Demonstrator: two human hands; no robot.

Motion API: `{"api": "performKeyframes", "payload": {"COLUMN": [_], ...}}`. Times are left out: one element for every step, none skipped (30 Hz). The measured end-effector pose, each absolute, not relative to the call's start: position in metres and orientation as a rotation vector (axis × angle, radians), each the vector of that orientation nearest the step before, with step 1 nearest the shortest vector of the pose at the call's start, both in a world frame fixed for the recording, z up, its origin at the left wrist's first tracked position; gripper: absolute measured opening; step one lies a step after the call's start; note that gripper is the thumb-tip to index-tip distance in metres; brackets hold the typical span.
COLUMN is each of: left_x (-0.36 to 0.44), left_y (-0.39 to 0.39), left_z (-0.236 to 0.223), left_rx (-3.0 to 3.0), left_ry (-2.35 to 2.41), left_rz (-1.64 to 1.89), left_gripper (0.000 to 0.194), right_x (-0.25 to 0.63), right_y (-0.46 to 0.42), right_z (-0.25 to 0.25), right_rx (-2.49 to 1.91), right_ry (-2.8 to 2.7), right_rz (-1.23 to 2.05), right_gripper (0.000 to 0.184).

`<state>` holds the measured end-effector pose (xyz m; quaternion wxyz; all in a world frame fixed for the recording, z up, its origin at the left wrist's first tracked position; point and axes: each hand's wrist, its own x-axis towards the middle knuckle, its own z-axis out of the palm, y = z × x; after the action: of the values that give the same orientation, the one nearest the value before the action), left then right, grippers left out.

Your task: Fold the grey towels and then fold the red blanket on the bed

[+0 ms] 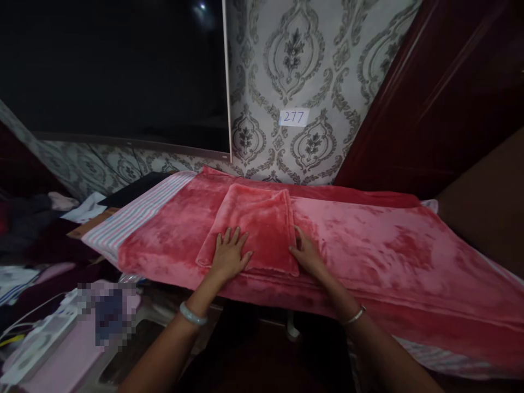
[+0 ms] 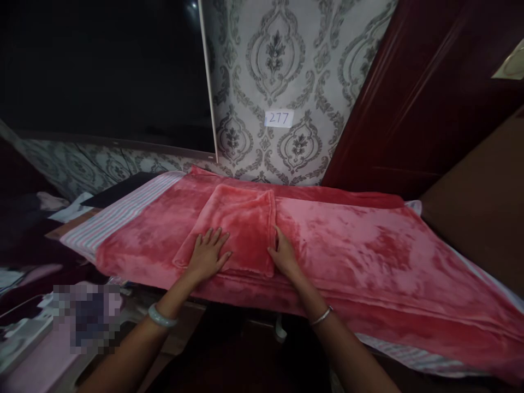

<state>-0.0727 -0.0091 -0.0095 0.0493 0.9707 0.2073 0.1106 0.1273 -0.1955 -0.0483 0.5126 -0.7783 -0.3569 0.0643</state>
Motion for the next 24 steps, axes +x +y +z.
{"api": "performKeyframes", "payload": {"left_x": [-0.073, -0.072, -0.072, -0.072, -0.071, -0.071, -0.071, -0.072, -0.072, -0.073, -0.074, -0.075, -0.076, -0.077, -0.077, -0.075, -0.072, -0.066, -0.058, -0.048, -0.035, -0.021, -0.005, 0.012], "left_y": [-0.009, -0.009, -0.009, -0.009, -0.009, -0.010, -0.010, -0.010, -0.010, -0.010, -0.010, -0.008, -0.005, -0.001, 0.005, 0.013, 0.021, 0.032, 0.042, 0.053, 0.064, 0.075, 0.085, 0.094], "left_z": [-0.011, -0.011, -0.010, -0.009, -0.008, -0.007, -0.006, -0.006, -0.006, -0.007, -0.007, -0.008, -0.008, -0.008, -0.007, -0.005, -0.002, 0.002, 0.007, 0.013, 0.020, 0.026, 0.033, 0.039], "left_rx": [2.957, 2.956, 2.955, 2.956, 2.958, 2.961, 2.966, 2.970, 2.974, 2.975, 2.972, 2.966, 2.955, 2.937, 2.910, 2.873, 2.828, 2.779, 2.737, 2.709, 2.699, 2.706, 2.726, 2.759], "left_ry": [0.630, 0.632, 0.638, 0.645, 0.652, 0.657, 0.659, 0.659, 0.659, 0.658, 0.654, 0.646, 0.630, 0.609, 0.578, 0.540, 0.496, 0.449, 0.403, 0.369, 0.351, 0.348, 0.365, 0.397], "left_rz": [0.345, 0.348, 0.349, 0.349, 0.348, 0.346, 0.347, 0.350, 0.353, 0.353, 0.348, 0.339, 0.325, 0.311, 0.305, 0.317, 0.348, 0.391, 0.435, 0.468, 0.485, 0.478, 0.450, 0.407], "left_gripper": [0.059, 0.060, 0.060, 0.060, 0.060, 0.060, 0.059, 0.058, 0.058, 0.058, 0.058, 0.058, 0.058, 0.058, 0.057, 0.055, 0.053, 0.049, 0.047, 0.047, 0.047, 0.047, 0.048, 0.049], "right_x": [0.126, 0.124, 0.121, 0.118, 0.114, 0.111, 0.107, 0.104, 0.100, 0.098, 0.095, 0.093, 0.092, 0.092, 0.093, 0.095, 0.098, 0.102, 0.107, 0.113, 0.120, 0.127, 0.135, 0.142], "right_y": [-0.194, -0.191, -0.186, -0.180, -0.173, -0.166, -0.160, -0.154, -0.151, -0.149, -0.149, -0.150, -0.152, -0.154, -0.155, -0.156, -0.156, -0.154, -0.150, -0.144, -0.136, -0.126, -0.116, -0.104], "right_z": [-0.043, -0.036, -0.029, -0.022, -0.016, -0.011, -0.008, -0.008, -0.009, -0.012, -0.016, -0.020, -0.024, -0.026, -0.027, -0.026, -0.023, -0.018, -0.012, -0.004, 0.005, 0.015, 0.025, 0.034], "right_rx": [-1.913, -1.949, -1.978, -2.002, -2.023, -2.051, -2.089, -2.144, -2.210, -2.281, -2.345, -2.397, -2.433, -2.452, -2.456, -2.450, -2.436, -2.419, -2.402, -2.389, -2.384, -2.386, -2.397, -2.417], "right_ry": [-0.908, -0.951, -0.988, -1.023, -1.057, -1.089, -1.120, -1.148, -1.168, -1.181, -1.187, -1.188, -1.187, -1.186, -1.187, -1.186, -1.186, -1.186, -1.187, -1.188, -1.191, -1.193, -1.187, -1.173], "right_rz": [0.088, 0.024, -0.032, -0.078, -0.111, -0.131, -0.138, -0.125, -0.091, -0.041, 0.016, 0.070, 0.113, 0.141, 0.153, 0.156, 0.149, 0.133, 0.106, 0.072, 0.035, -0.001, -0.034, -0.059], "right_gripper": [0.079, 0.077, 0.075, 0.075, 0.075, 0.075, 0.076, 0.077, 0.077, 0.076, 0.074, 0.072, 0.071, 0.070, 0.070, 0.069, 0.068, 0.066, 0.065, 0.065, 0.066, 0.066, 0.067, 0.067]}}
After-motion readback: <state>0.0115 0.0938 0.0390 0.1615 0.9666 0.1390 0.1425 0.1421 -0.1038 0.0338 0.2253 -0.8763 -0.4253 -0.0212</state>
